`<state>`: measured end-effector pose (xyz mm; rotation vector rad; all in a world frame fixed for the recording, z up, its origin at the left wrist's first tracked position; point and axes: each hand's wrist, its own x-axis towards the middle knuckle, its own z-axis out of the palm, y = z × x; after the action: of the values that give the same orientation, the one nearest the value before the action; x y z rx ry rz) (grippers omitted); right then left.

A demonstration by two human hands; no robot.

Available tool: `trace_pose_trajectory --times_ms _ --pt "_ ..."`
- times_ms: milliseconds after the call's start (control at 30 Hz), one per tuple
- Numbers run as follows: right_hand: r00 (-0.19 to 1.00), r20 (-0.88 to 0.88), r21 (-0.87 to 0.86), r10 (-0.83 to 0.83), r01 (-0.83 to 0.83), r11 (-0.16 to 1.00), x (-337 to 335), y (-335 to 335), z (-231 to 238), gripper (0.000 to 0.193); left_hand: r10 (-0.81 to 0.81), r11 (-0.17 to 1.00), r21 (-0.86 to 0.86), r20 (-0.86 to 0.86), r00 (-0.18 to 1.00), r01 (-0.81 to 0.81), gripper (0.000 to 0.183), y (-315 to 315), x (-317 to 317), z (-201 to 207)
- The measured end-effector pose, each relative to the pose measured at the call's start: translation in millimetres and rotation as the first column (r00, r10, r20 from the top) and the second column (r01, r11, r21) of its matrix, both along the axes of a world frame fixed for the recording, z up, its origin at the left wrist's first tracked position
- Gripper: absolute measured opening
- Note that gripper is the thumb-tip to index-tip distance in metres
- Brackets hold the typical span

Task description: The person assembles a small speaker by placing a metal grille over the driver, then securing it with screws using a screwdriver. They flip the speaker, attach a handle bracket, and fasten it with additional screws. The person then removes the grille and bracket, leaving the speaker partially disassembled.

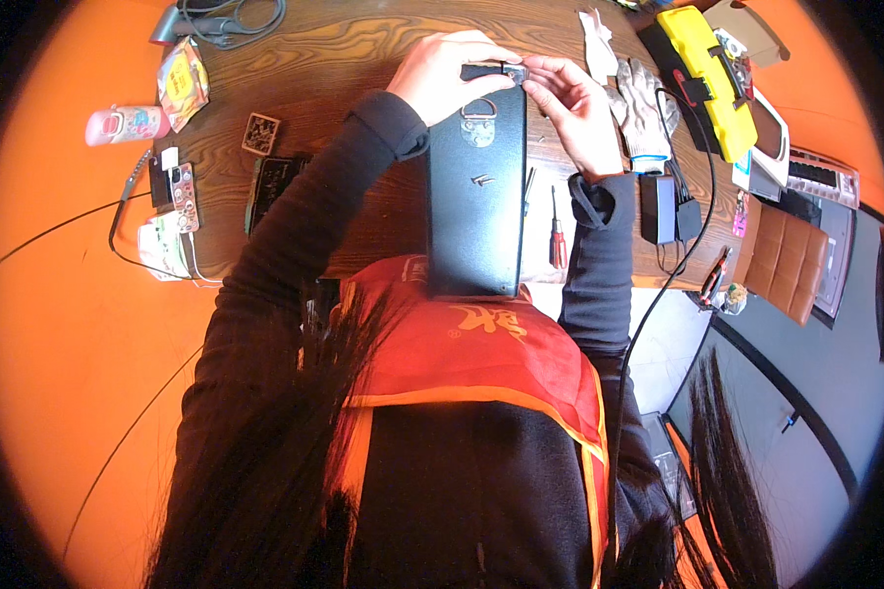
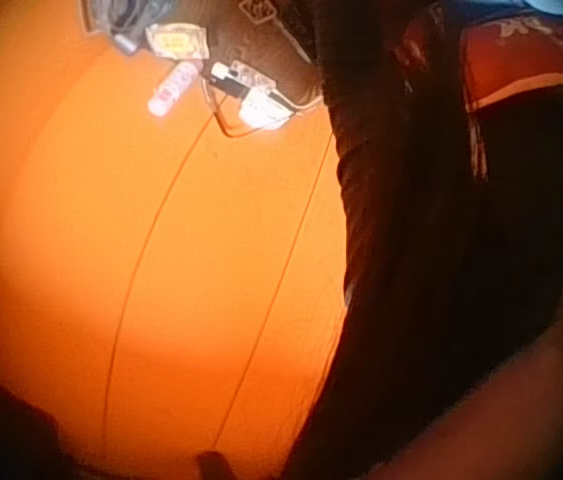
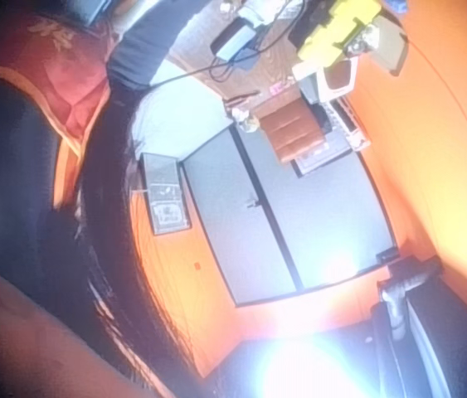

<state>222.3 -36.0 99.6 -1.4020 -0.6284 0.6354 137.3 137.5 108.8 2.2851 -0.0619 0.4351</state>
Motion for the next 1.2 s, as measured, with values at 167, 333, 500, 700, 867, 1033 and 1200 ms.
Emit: trace_pose_trajectory --times_ms 167,333,500,700,867,1033,1200 --pt "0.999 0.047 0.004 -0.020 0.020 1.000 -2.7 1.4 -0.7 0.029 0.003 0.997 -0.080 -0.014 1.000 -0.004 0.024 0.4 1.6 -1.2" --pt "0.994 0.067 -0.007 -0.090 0.091 0.996 -7.8 3.8 -1.0 0.034 -0.033 0.999 0.000 -0.040 0.999 0.033 0.026 3.9 2.1 -6.0" --pt "0.992 0.002 0.001 -0.124 0.124 0.992 -11.7 4.0 -0.4 0.031 -0.039 0.997 0.066 -0.009 0.999 0.040 0.027 4.6 2.2 -10.2" --pt "0.989 0.041 0.125 -0.141 0.135 0.983 -16.3 5.3 -5.7 0.026 -0.005 0.999 -0.035 -0.155 0.988 0.000 0.028 1.4 -1.4 -5.5" --pt "0.938 0.157 0.030 -0.310 0.309 0.951 -21.3 -41.3 -18.9 0.025 -0.004 0.998 -0.058 -0.201 0.980 -0.008 0.027 1.3 -1.8 0.0" --pt "0.864 0.472 -0.402 -0.178 0.390 0.829 -61.2 -108.5 -54.0 0.011 -0.010 1.000 0.007 -0.119 0.993 0.011 0.027 0.6 -1.8 -0.5" --pt "0.771 0.635 -0.524 -0.043 0.472 0.709 -119.8 -134.0 -99.0 0.013 -0.067 0.998 0.003 -0.112 0.991 0.068 0.030 7.5 -2.7 -0.1"
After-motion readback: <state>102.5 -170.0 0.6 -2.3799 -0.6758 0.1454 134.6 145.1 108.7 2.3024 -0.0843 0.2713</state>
